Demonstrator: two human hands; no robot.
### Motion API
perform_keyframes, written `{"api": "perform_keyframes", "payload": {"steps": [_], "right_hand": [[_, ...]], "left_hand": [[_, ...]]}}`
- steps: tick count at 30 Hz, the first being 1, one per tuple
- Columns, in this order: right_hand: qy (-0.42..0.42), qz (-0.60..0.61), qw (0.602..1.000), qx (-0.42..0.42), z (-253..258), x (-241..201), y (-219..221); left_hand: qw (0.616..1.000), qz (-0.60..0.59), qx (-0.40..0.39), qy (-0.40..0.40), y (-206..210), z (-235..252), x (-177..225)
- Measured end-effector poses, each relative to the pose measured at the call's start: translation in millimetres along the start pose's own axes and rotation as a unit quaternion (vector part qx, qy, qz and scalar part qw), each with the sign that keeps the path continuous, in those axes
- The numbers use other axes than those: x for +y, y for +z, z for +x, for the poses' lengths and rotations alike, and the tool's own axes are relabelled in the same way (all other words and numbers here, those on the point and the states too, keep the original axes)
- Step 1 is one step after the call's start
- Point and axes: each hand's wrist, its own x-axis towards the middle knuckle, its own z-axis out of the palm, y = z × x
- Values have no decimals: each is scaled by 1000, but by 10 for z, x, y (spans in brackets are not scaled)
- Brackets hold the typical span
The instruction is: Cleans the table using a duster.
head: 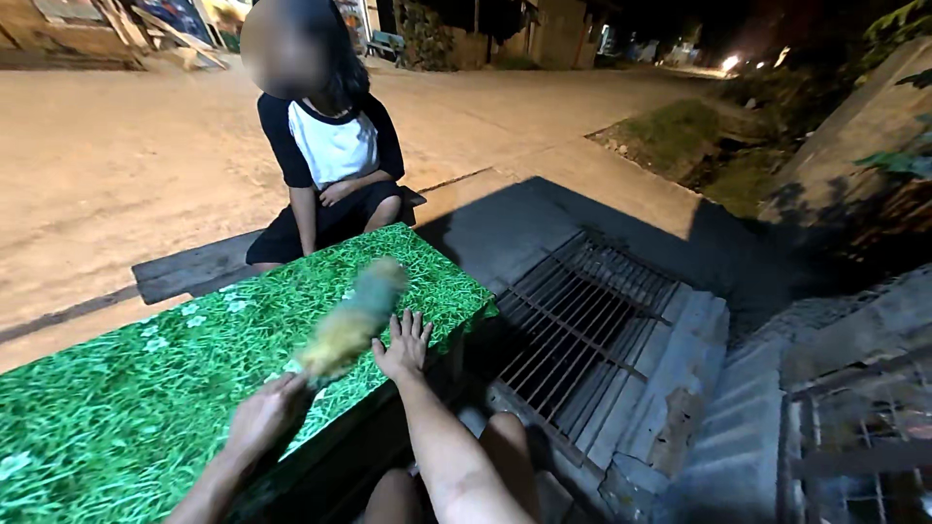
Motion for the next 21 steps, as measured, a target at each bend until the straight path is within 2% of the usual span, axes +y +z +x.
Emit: {"api": "perform_keyframes", "payload": {"steps": [1, 2, 5, 6, 7, 10, 11, 14, 15, 19, 21], "right_hand": [[0, 2, 1000, -10, -13, -2, -30], [-1, -1, 1000, -14, -18, 6, -36], [-5, 2, 1000, -1, 10, 10, 21], [-3, 2, 1000, 3, 23, 4, 37], [0, 3, 1000, 4, 28, 1, 33], [2, 4, 1000, 2, -12, 9, -26], [1, 4, 1000, 8, -17, 10, -23], [-5, -6, 1000, 14, 27, 20, 82], [-4, -11, 1000, 21, 40, 16, 112], [5, -32, 999, 26, 33, 21, 113], [1, -25, 999, 36, 37, -9, 136]], "left_hand": [[1000, -1, -13, 20, 0, 104, -58], [1000, -8, -13, -5, -24, 209, -92], [986, -40, 27, -161, -91, 498, 127], [985, -43, 28, -164, -75, 566, 244], [991, -39, 17, -129, -33, 612, 337], [995, 4, -53, 84, 40, 772, 322], [993, 16, -70, 99, -10, 875, 242], [999, -20, -26, -31, -42, 1087, 110], [998, -38, -17, -45, -3, 1120, 116], [992, -31, -72, 101, 138, 1232, 33], [997, -40, -51, 37, 127, 1234, 32]]}}
